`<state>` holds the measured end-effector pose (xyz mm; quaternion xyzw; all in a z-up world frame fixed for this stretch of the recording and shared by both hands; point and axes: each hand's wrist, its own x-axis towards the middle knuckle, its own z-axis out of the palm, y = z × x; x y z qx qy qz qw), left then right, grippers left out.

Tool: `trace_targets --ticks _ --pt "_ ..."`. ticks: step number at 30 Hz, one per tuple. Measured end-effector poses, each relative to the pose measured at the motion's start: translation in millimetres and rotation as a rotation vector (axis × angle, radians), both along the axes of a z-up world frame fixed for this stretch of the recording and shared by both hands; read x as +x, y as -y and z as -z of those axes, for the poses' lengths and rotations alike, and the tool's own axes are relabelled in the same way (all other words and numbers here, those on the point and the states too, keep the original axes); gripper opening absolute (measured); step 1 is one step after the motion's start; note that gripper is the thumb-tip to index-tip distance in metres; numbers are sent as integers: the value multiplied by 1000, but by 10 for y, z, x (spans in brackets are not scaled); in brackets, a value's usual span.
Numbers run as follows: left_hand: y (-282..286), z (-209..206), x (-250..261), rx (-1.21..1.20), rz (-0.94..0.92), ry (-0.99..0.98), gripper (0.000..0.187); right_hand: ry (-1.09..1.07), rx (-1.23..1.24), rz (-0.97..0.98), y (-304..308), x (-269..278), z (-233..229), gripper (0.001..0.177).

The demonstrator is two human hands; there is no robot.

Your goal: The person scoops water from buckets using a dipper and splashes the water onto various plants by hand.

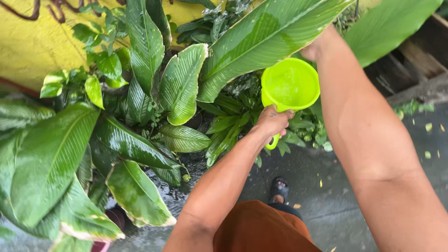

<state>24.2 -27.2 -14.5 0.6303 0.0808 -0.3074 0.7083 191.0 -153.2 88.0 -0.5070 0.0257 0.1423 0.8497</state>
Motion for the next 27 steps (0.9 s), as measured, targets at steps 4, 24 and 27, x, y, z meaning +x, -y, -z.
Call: trace_targets --ticks 4,24,27 --pt "295 -6 27 -58 -53 133 23 9 -705 16 372 -166 357 20" --pt "1209 70 36 60 -254 -41 31 -40 190 -288 640 702 389 58" --pt "1141 77 58 43 -244 -31 29 312 -164 -369 340 635 -133 47"
